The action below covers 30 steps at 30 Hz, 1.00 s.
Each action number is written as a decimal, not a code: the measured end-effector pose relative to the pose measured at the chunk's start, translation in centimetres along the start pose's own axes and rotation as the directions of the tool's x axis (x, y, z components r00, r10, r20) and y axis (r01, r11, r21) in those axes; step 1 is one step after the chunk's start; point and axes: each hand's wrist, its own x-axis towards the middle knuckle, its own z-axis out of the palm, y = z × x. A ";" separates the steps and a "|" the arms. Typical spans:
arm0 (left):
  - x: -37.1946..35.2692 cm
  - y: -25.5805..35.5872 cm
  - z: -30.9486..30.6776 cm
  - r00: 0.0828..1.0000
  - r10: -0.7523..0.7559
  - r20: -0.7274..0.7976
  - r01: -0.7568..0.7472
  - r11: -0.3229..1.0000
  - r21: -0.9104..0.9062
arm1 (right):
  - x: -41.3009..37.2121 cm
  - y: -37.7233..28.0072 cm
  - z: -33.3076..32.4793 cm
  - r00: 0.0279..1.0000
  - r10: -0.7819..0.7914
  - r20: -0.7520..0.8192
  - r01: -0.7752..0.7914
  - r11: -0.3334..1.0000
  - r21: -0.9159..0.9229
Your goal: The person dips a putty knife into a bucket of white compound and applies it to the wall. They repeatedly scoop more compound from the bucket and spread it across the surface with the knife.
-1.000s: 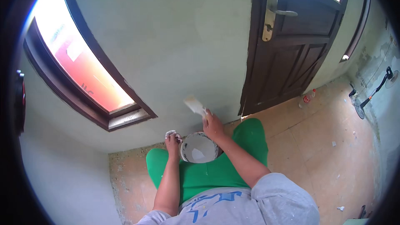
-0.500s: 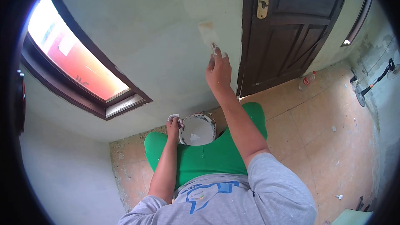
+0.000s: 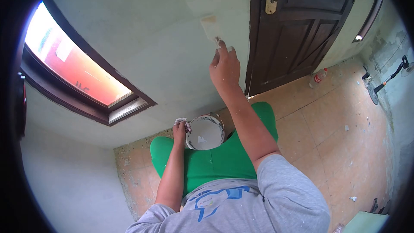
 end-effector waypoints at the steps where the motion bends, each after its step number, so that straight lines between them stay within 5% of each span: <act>1: 0.0 -0.1 0.0 1.000 -0.007 -0.004 0.007 1.000 0.002 | 0.2 -0.1 0.2 0.999 -0.032 -0.041 0.033 0.999 0.029; 13: 0.2 -0.3 0.0 0.999 -0.009 0.031 0.007 0.999 0.053 | -3.4 3.8 2.4 0.941 0.174 0.290 -0.112 0.970 -0.217; 17: 0.0 -0.1 0.2 0.999 -0.036 0.021 0.034 0.996 0.082 | -2.4 2.5 0.2 0.941 0.221 0.255 -0.177 0.967 -0.182; 20: -0.2 0.4 0.9 0.999 -0.046 0.006 0.045 0.994 0.104 | -0.9 1.3 -0.5 0.971 0.149 0.186 -0.125 0.983 -0.135; 22: -0.2 0.2 0.7 0.999 -0.053 -0.005 0.053 0.991 0.123 | 0.2 0.4 -0.6 1.000 0.004 0.007 -0.004 1.000 0.012; 30: 0.0 0.2 0.5 0.998 -0.064 0.004 0.063 0.996 0.070 | -1.1 2.1 2.6 0.976 0.085 0.203 -0.067 0.993 -0.094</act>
